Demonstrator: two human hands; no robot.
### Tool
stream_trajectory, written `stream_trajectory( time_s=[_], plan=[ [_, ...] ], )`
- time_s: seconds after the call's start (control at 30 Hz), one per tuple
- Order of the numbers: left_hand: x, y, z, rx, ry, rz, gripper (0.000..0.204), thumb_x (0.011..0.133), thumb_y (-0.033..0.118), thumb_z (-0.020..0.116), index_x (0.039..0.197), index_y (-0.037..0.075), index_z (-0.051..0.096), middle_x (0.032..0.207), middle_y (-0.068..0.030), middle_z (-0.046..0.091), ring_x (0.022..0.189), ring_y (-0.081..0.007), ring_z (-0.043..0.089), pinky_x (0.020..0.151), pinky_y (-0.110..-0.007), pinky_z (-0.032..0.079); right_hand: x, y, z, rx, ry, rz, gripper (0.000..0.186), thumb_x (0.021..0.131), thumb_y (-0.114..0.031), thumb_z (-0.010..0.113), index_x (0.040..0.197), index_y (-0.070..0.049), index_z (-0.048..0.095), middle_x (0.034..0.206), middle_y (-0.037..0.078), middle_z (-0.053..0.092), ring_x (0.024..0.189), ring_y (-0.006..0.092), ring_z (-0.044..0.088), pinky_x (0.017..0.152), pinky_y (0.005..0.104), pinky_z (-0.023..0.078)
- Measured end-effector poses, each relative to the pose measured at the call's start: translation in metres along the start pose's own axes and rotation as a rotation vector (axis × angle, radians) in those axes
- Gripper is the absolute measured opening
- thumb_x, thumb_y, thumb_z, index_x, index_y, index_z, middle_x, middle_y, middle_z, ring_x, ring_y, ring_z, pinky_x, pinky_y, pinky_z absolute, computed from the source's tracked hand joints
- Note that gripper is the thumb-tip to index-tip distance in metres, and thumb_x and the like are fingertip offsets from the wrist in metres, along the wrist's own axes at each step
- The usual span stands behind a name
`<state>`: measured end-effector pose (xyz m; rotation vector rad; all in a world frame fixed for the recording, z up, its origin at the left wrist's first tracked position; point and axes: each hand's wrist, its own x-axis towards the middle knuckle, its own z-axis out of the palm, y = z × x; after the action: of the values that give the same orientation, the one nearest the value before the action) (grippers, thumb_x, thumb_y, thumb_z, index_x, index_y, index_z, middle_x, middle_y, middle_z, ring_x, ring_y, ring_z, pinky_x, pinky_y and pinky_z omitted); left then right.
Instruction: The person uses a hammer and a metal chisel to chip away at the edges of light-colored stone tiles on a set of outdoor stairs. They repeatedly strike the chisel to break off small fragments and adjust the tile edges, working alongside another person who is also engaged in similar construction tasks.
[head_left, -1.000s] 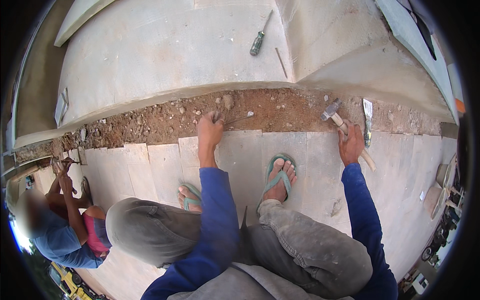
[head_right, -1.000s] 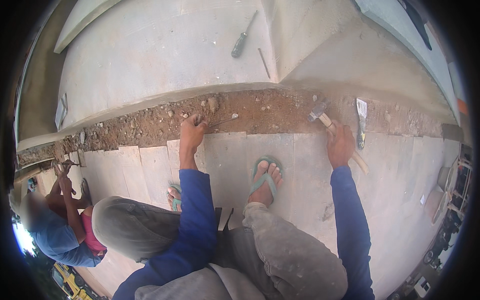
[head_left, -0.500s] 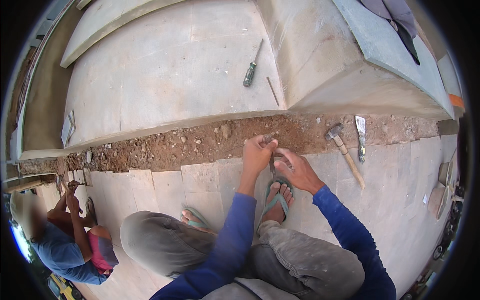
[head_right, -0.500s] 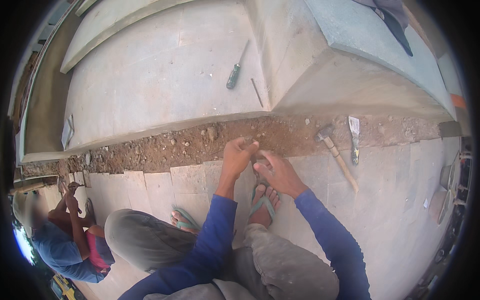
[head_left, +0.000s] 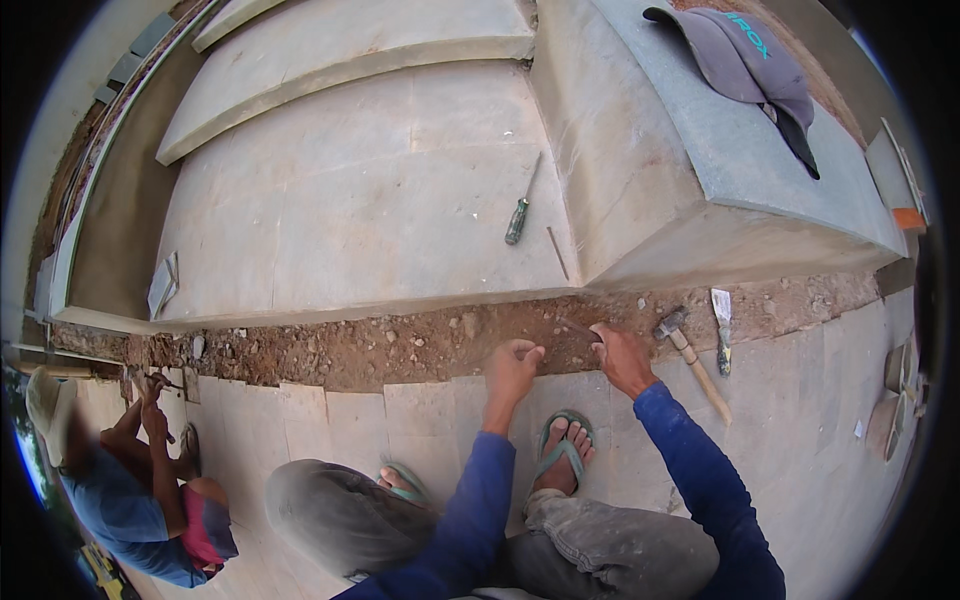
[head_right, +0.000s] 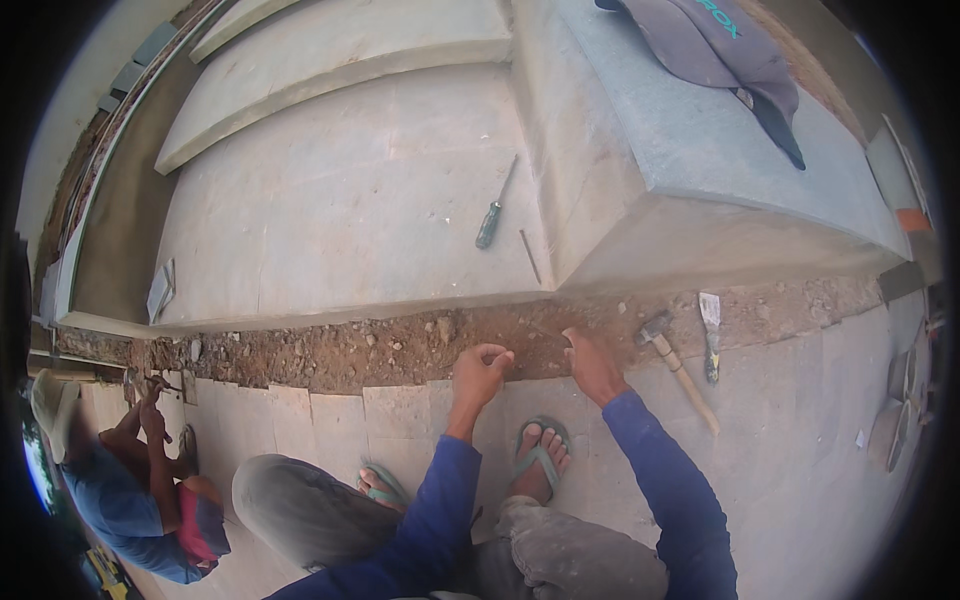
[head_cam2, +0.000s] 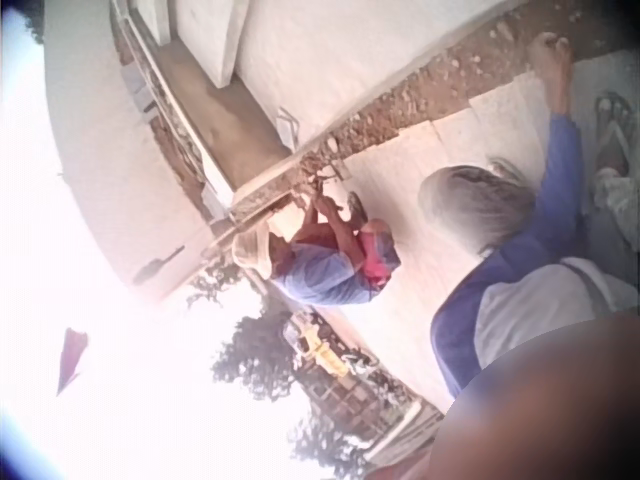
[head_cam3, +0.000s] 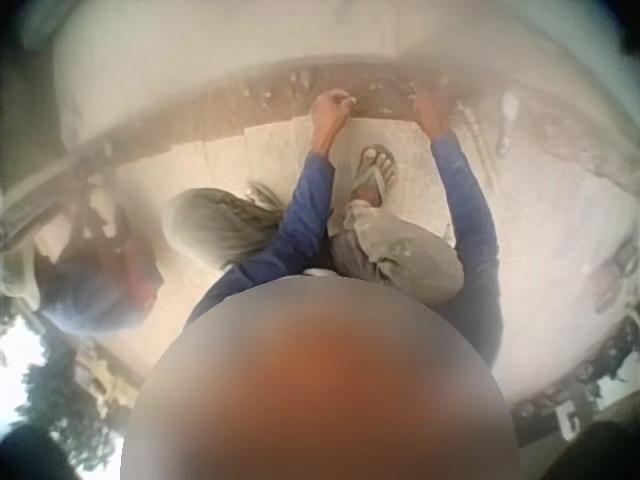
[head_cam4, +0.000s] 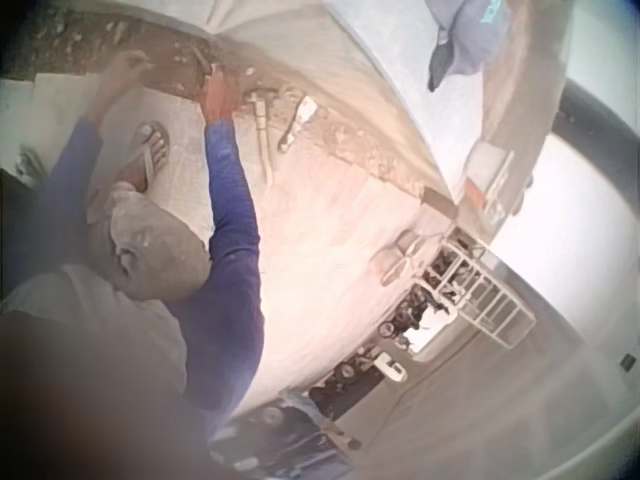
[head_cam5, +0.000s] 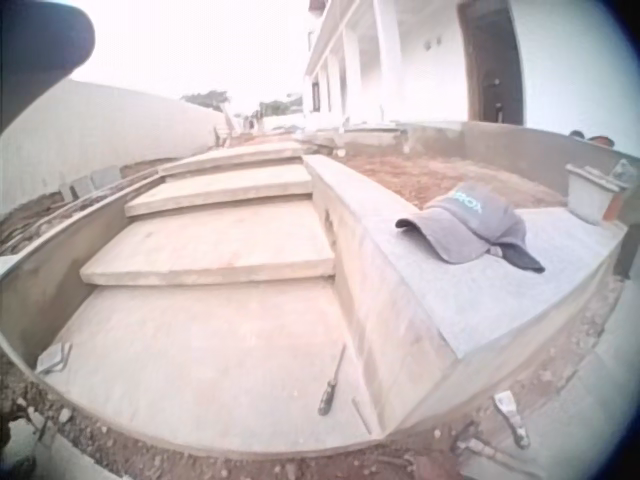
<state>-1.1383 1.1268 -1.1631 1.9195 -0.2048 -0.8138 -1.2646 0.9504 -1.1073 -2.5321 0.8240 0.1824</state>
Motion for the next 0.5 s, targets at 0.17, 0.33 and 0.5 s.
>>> stream_trajectory(
  time_s=[0.17,0.33,0.5],
  plan=[
    [0.016,-0.044,-0.028,0.521,0.339,0.205,0.032,0.073,0.019,0.085,0.100,0.006,0.077,0.093,-0.0167,0.076,0.087,-0.0311,0.074,0.081,-0.038,0.055,0.037,0.089,-0.021,-0.298,0.307,0.014,0.027,0.081,-0.007,0.070,0.108,-0.007,0.071,0.105,0.020,0.066,0.098,0.0403,0.066,0.085,0.0484,0.054],
    [0.040,-0.073,-0.038,0.499,0.221,0.039,0.026,0.068,0.020,0.086,0.090,0.009,0.079,0.083,-0.0149,0.075,0.080,-0.0290,0.073,0.078,-0.039,0.056,0.038,0.132,-0.036,-0.234,0.347,0.162,0.019,0.085,-0.010,0.065,0.100,-0.008,0.075,0.108,0.016,0.062,0.108,0.0363,0.062,0.091,0.0473,0.052],
    [0.053,-0.097,-0.049,0.551,0.106,0.154,0.017,0.067,0.024,0.085,0.076,0.011,0.080,0.063,-0.0124,0.070,0.061,-0.0245,0.069,0.064,-0.039,0.055,0.060,0.159,-0.031,-0.508,0.338,0.116,0.025,0.078,-0.022,0.076,0.101,-0.012,0.077,0.125,0.015,0.060,0.127,0.0335,0.052,0.105,0.0467,0.044]
  ],
)
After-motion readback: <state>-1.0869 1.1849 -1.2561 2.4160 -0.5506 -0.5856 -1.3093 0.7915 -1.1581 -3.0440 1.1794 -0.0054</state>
